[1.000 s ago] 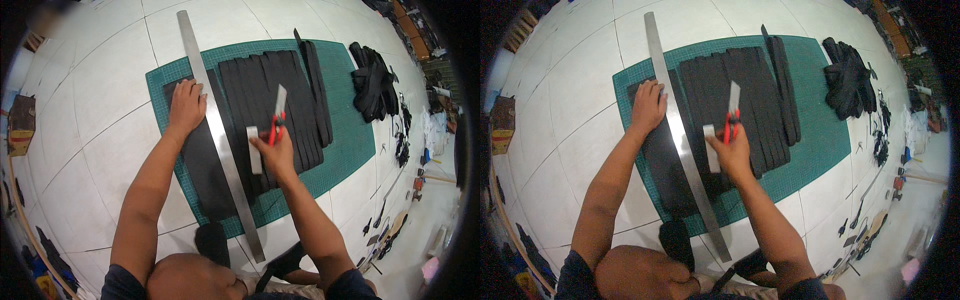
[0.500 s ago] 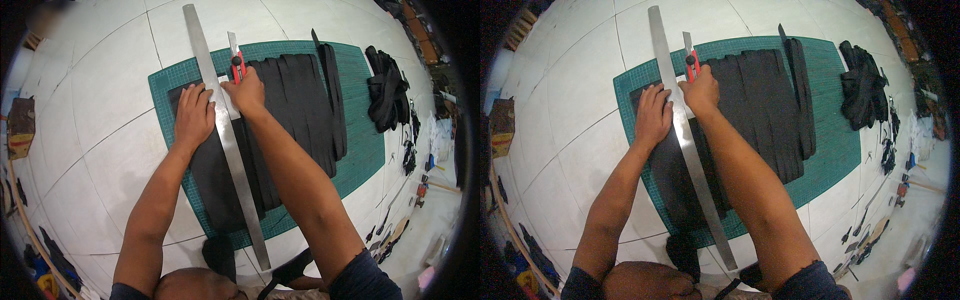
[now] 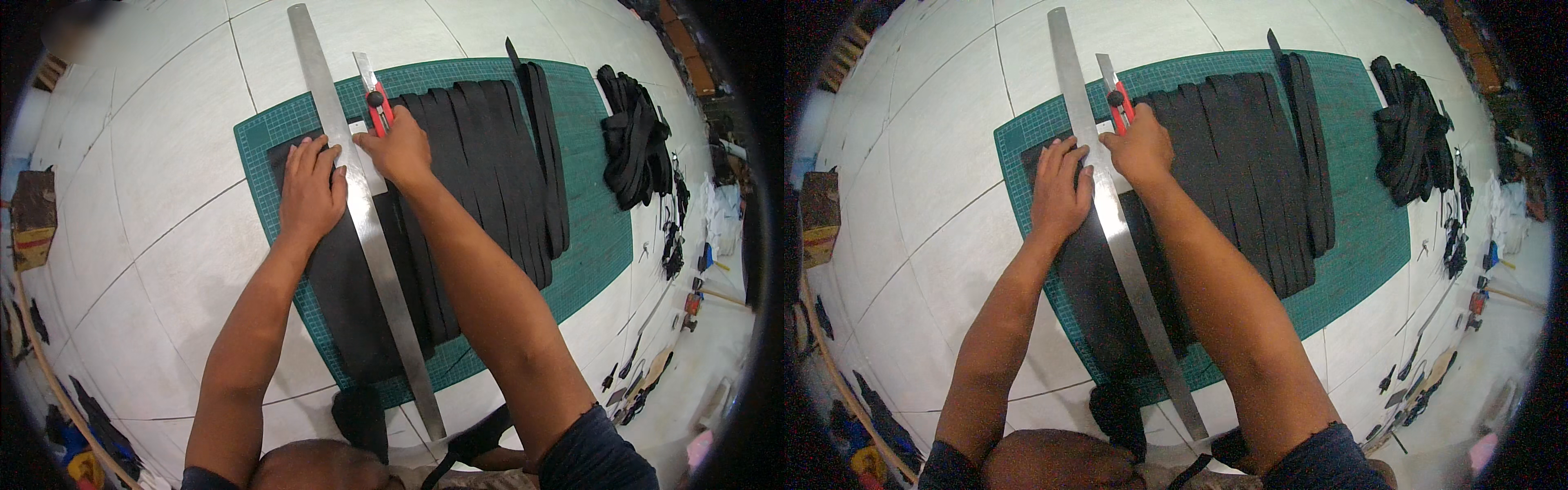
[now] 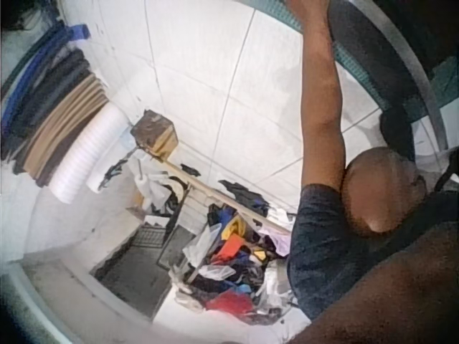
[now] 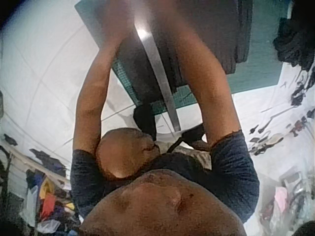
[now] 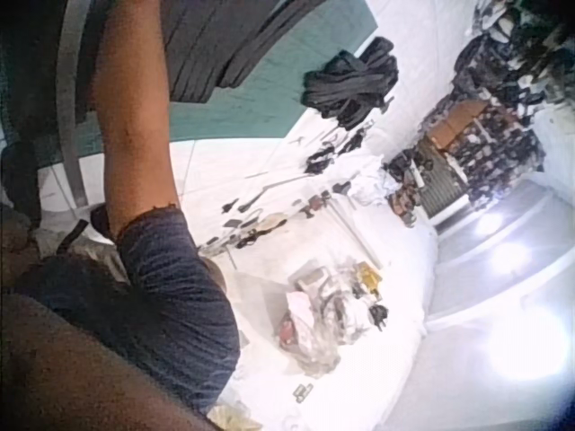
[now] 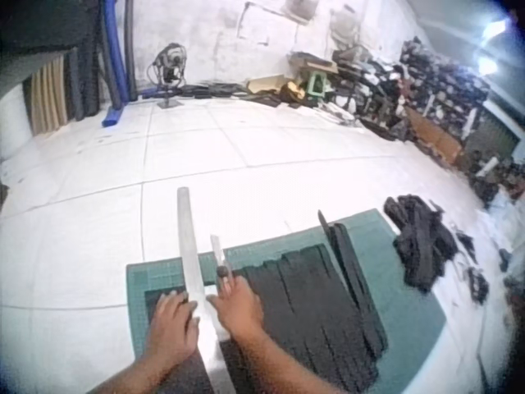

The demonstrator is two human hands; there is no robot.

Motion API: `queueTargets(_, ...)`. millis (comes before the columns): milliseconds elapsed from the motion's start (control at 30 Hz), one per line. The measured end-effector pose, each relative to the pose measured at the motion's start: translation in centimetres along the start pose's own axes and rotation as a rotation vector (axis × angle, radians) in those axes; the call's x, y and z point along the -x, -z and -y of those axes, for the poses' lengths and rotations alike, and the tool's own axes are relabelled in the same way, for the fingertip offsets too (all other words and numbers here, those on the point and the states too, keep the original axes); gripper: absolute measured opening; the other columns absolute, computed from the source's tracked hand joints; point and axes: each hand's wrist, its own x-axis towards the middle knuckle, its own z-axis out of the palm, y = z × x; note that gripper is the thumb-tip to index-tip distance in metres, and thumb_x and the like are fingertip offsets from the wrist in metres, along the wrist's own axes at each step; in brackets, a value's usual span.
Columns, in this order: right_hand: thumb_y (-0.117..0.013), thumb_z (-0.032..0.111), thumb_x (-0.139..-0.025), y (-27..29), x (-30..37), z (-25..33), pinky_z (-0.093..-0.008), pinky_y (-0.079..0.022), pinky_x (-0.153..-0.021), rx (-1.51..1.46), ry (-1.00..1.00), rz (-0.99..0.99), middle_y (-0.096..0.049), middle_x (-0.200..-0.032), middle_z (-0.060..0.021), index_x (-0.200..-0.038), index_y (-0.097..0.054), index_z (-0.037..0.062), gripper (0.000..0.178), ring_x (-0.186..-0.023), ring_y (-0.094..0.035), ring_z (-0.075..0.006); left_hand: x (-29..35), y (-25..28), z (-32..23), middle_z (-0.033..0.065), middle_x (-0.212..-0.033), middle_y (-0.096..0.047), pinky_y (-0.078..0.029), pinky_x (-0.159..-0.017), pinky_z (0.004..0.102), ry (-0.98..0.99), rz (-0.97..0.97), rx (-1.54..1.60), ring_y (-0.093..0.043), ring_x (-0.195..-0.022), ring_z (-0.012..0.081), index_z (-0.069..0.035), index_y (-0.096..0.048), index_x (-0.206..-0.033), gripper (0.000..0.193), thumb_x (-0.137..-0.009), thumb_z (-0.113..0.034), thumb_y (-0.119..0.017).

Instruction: The person cuts a large piece of black fabric into multiple strips using a utility knife and a long metal ruler on a green cutting mat.

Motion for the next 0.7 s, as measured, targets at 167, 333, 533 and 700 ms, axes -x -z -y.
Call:
queueTargets(167,-0.087,0.027,-0.074,0.4,0.8,0.1,-0.0403,-0.053,-0.078,0.033,0.048,-0.129,-0.072,-0.088,-0.0121,-0.094,-0.060,0.0043,0.041,-0.083,-0.070,-0.0279,-0.2,-0.3,-0.1,0.0202,-0.135,-0.056,-0.032,-0.116,0.0537,-0.037,-0.023,-0.033,-0.048,-0.131,0.0418,-0.002,-0.063,-0.122,0.033,-0.091,-0.015,-0.059)
queueTargets(333,-0.088,0.024,-0.075,6.3,6.6,-1.2,-0.0356,-0.053,-0.076,-0.312,0.001,-0.069,-0.071,-0.090,-0.0087,-0.101,-0.061,0.0031,0.043,-0.081,-0.068,-0.0202,0.0,-0.6,0.5,0.0196,-0.133,-0.058,-0.033,-0.115,0.0532,-0.062,-0.035,-0.083,-0.049,-0.131,0.0401,-0.003,-0.064,-0.120,0.033,-0.091,-0.016,-0.058)
queueTargets(533,-0.086,0.022,-0.078,14.1,21.2,-11.6,-0.0324,-0.054,-0.074,-0.401,-0.276,0.009,-0.072,-0.089,-0.0072,-0.102,-0.062,0.0025,0.039,-0.081,-0.068,-0.0162,-0.3,-1.0,0.7,0.0195,-0.136,-0.058,-0.032,-0.116,0.0530,-0.104,-0.028,-0.146,-0.048,-0.133,0.0396,-0.004,-0.064,-0.122,0.033,-0.094,-0.019,-0.056)
queueTargets(700,-0.085,0.025,-0.081,11.7,32.0,-18.2,-0.0324,-0.053,-0.076,-0.364,-0.309,0.022,-0.070,-0.092,-0.0067,-0.104,-0.060,0.0031,0.040,-0.083,-0.066,-0.0154,-0.8,0.9,1.2,0.0200,-0.149,-0.048,-0.023,-0.121,0.0546,-0.018,0.246,-0.279,-0.037,-0.144,0.0390,-0.005,-0.056,-0.138,0.051,-0.096,-0.034,-0.060)
